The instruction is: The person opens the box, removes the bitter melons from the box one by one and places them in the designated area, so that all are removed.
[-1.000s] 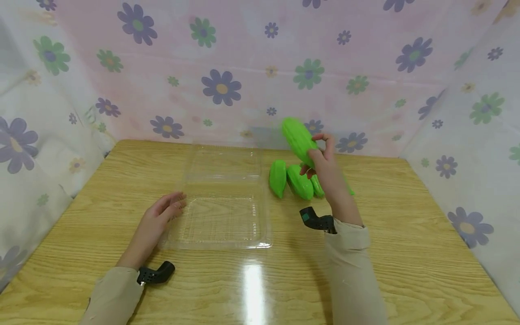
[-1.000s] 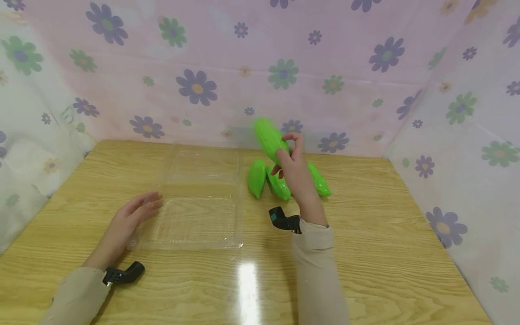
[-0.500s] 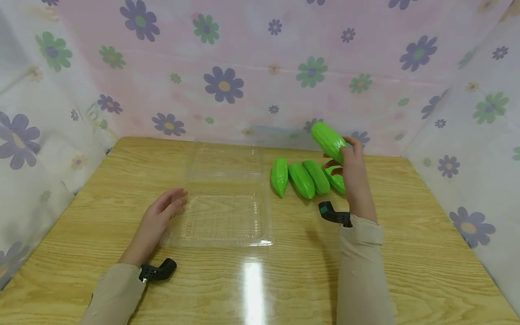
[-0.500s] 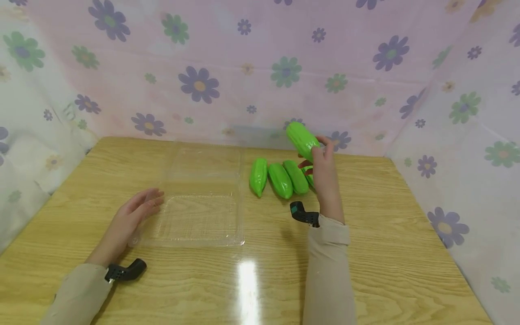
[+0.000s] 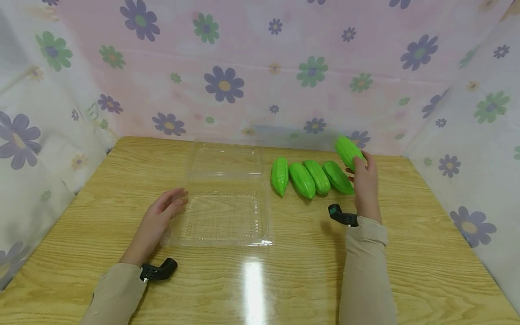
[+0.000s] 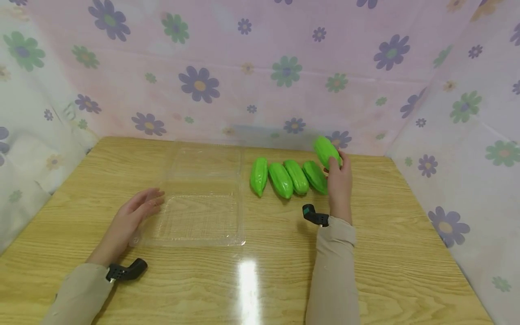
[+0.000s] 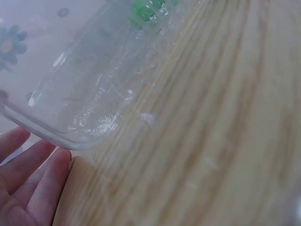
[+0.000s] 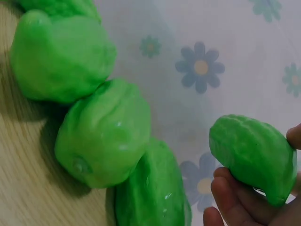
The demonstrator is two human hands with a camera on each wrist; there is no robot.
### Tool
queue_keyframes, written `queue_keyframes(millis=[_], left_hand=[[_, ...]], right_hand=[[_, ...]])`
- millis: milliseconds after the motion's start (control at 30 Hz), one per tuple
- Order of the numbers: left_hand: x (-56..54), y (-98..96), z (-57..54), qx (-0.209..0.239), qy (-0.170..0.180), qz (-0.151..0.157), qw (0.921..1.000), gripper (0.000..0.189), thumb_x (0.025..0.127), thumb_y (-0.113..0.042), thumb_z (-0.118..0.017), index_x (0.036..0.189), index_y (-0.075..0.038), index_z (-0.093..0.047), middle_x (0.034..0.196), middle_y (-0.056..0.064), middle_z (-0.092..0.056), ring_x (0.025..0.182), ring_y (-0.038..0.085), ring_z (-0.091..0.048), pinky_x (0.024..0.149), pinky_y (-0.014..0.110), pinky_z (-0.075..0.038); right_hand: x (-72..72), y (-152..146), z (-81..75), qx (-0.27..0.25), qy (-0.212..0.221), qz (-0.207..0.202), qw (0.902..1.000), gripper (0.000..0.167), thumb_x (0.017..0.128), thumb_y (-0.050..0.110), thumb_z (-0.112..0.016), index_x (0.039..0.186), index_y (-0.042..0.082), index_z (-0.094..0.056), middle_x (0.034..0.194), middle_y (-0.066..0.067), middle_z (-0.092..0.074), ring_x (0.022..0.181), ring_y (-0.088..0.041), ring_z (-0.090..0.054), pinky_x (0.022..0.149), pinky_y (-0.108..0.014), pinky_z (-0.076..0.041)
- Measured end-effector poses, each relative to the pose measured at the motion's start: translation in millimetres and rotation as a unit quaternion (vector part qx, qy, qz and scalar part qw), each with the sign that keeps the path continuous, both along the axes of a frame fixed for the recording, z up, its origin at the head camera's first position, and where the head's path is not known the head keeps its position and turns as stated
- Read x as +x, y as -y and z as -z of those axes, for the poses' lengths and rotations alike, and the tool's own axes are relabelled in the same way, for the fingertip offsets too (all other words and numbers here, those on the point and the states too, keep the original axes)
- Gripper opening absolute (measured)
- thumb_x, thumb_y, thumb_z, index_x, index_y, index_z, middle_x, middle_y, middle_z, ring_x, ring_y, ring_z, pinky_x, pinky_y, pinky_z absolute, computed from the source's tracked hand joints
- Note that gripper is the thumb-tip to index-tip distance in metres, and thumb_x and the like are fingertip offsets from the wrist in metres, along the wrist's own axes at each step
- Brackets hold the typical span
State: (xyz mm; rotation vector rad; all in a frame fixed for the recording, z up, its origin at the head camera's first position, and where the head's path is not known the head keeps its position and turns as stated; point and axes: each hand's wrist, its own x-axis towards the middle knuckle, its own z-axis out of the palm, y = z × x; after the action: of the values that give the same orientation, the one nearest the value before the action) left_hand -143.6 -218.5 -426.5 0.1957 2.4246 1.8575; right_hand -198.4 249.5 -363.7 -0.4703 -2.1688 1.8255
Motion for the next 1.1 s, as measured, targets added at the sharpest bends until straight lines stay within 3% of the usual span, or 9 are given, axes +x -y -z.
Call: queue_keyframes(millis=[133,400,633,733,933,1100], left_hand=[[-0.2,-1.0,0.5,0.008,-0.003,0.004,1.0000,0.047,0.094,-0.033,-0.044,0.136,-0.012,-0.036,0.133,0.005,-0.042,0.120,0.020,-0.042,0.089,0.019,-0.041],[0.3,-3.0,0.7,0.011,0.001,0.002,0.9999,0.048,0.094,-0.036,-0.044,0.135,-0.012,-0.037,0.133,0.004,-0.042,0.119,0.018,-0.042,0.089,0.019,-0.042],[1.6,-2.6,0.6,-0.009,0.002,-0.005,0.9999,0.047,0.094,-0.036,-0.044,0.135,-0.014,-0.038,0.133,0.003,-0.044,0.119,0.018,-0.043,0.087,0.012,-0.039],[1.2,-1.2,0.1,-0.017,0.002,-0.004,0.9998,0.048,0.094,-0.037,-0.044,0.135,-0.014,-0.038,0.133,0.002,-0.044,0.119,0.017,-0.043,0.088,0.013,-0.038],[0.6,1.9,-1.5,-0.031,0.002,-0.008,0.9995,0.048,0.093,-0.038,-0.044,0.135,-0.015,-0.038,0.133,0.001,-0.044,0.119,0.016,-0.042,0.095,0.028,-0.036],[0.9,2.1,-0.4,-0.028,-0.001,-0.008,0.9996,0.049,0.094,-0.038,-0.043,0.135,-0.013,-0.037,0.133,0.003,-0.044,0.119,0.017,-0.042,0.090,0.016,-0.037]], right_hand=[[1.8,-9,5.8,-0.001,0.015,0.026,0.9995,0.049,0.094,0.040,-0.034,0.139,0.024,-0.024,0.129,-0.009,-0.035,0.099,-0.018,-0.047,0.088,-0.040,-0.036],[6.9,-20,10.8,-0.004,0.074,0.028,0.9969,0.052,0.095,0.037,-0.030,0.142,0.018,-0.016,0.136,-0.011,-0.025,0.114,-0.028,-0.039,0.093,-0.039,-0.034],[10.2,-31,23.8,-0.010,0.138,0.022,0.9902,0.057,0.095,0.037,-0.027,0.144,0.014,-0.007,0.147,-0.006,-0.008,0.129,-0.020,-0.015,0.106,-0.036,-0.018],[11.6,-34,29.5,-0.033,0.140,0.012,0.9896,0.057,0.096,0.038,-0.027,0.144,0.016,-0.006,0.147,-0.004,-0.005,0.131,-0.020,-0.011,0.107,-0.036,-0.014],[13.1,-32,35.2,-0.030,0.146,0.008,0.9888,0.059,0.095,0.039,-0.031,0.144,0.014,-0.009,0.147,-0.006,-0.008,0.127,-0.021,-0.016,0.104,-0.037,-0.020],[13.1,-30,38.4,-0.032,0.147,0.015,0.9884,0.061,0.094,0.037,-0.034,0.144,0.012,-0.009,0.147,-0.006,-0.006,0.131,-0.021,-0.012,0.107,-0.038,-0.016]])
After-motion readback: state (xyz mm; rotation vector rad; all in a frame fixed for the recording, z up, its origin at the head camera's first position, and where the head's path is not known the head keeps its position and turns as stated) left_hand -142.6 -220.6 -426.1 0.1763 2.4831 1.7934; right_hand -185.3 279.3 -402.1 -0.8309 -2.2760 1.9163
